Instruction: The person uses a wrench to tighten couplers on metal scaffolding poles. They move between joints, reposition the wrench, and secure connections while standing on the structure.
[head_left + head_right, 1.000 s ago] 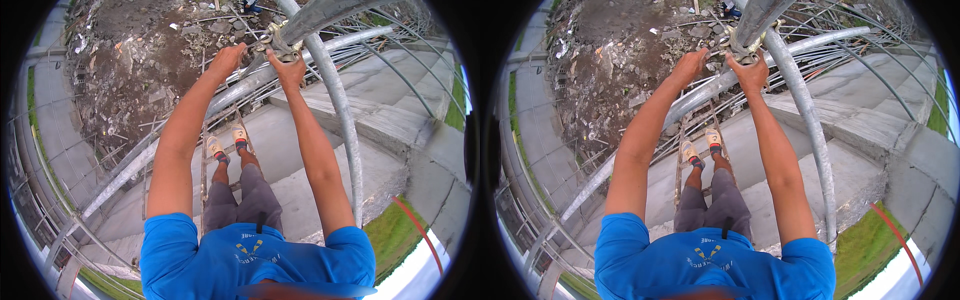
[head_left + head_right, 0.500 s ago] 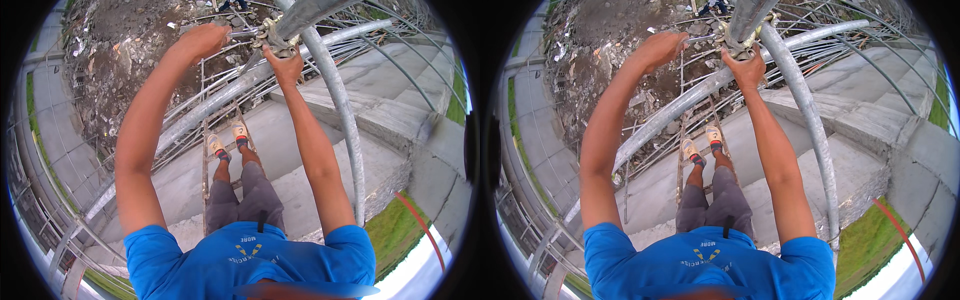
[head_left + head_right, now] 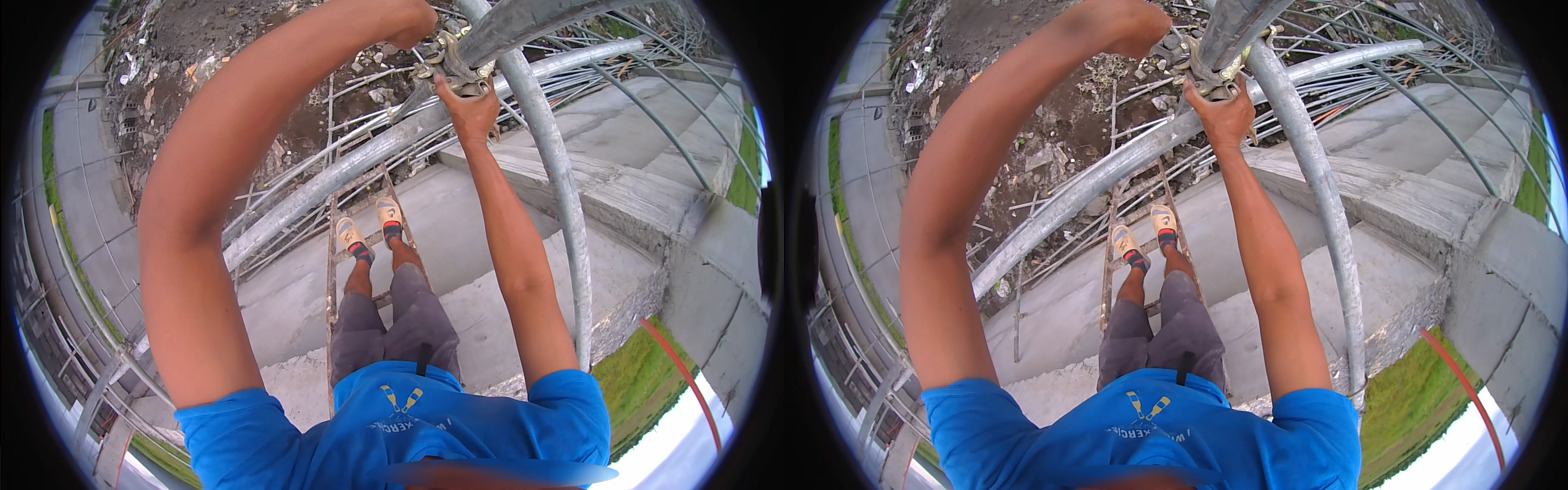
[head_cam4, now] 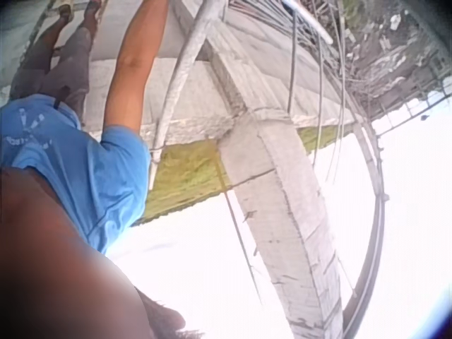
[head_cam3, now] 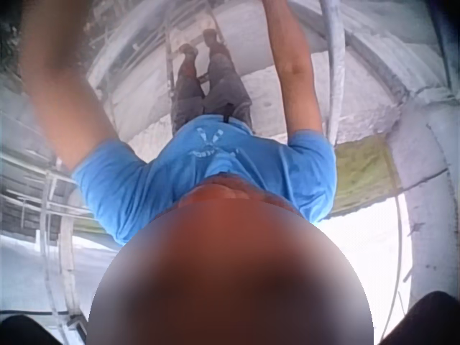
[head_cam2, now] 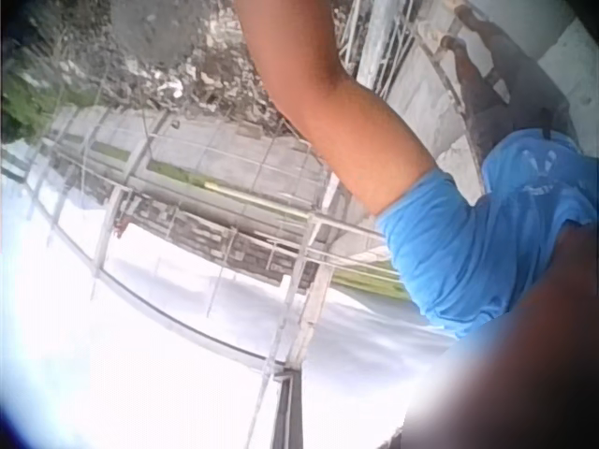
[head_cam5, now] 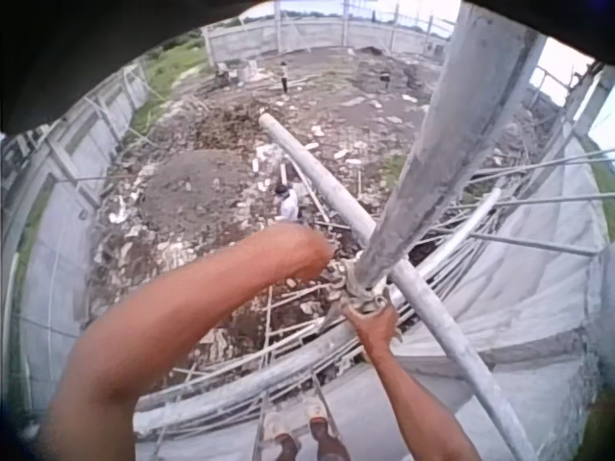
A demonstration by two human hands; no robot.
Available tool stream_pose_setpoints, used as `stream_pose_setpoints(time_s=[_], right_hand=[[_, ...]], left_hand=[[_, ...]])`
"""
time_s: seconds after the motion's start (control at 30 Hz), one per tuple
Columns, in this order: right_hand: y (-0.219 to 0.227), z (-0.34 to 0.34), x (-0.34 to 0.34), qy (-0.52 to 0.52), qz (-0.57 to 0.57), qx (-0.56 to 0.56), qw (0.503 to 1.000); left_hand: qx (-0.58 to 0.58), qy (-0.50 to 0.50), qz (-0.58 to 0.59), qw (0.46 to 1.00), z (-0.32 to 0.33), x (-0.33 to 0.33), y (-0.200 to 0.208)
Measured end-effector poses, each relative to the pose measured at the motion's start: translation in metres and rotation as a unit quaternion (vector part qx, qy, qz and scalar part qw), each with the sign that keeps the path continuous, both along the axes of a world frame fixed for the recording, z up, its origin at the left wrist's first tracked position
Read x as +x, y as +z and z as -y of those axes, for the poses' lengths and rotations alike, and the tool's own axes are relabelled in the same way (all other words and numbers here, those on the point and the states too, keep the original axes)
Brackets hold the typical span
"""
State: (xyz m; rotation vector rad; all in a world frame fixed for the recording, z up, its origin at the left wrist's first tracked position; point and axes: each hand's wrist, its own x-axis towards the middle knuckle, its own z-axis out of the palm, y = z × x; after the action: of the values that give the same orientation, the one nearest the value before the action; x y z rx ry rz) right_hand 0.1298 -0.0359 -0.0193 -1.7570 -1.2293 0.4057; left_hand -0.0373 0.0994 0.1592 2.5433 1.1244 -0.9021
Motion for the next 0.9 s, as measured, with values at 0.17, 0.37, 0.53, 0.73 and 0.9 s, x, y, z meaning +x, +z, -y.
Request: stream_pose_setpoints(time_s=[0.17, 0.37, 0.53, 0.73, 0.9], right_hand=[[-0.003, 0.0, -0.001, -0.016, 0.026, -0.024, 0.999], [-0.006, 0.0, 0.0, -0.011, 0.016, -0.028, 0.999], [-0.005, -0.001, 0.001, 0.001, 0.008, -0.013, 1.0], [-0.001, -0.001, -0.001, -0.013, 0.008, -0.039, 0.999], [0.004, 0.002, -0.003, -0.032, 0.035, -0.055, 0.997]], left_hand=[[0.021, -0.041, 0.193, 0.98, 0.02, -0.06, -0.038], [0.052, 0.125, 0.41, 0.902, 0.083, -0.082, -0.139], [0.1, 0.219, 0.434, 0.868, 0.09, -0.024, -0.214], [0.104, 0.336, 0.348, 0.869, 0.094, -0.039, -0.181], [0.07, 0.253, 0.304, 0.916, 0.084, -0.074, -0.103]])
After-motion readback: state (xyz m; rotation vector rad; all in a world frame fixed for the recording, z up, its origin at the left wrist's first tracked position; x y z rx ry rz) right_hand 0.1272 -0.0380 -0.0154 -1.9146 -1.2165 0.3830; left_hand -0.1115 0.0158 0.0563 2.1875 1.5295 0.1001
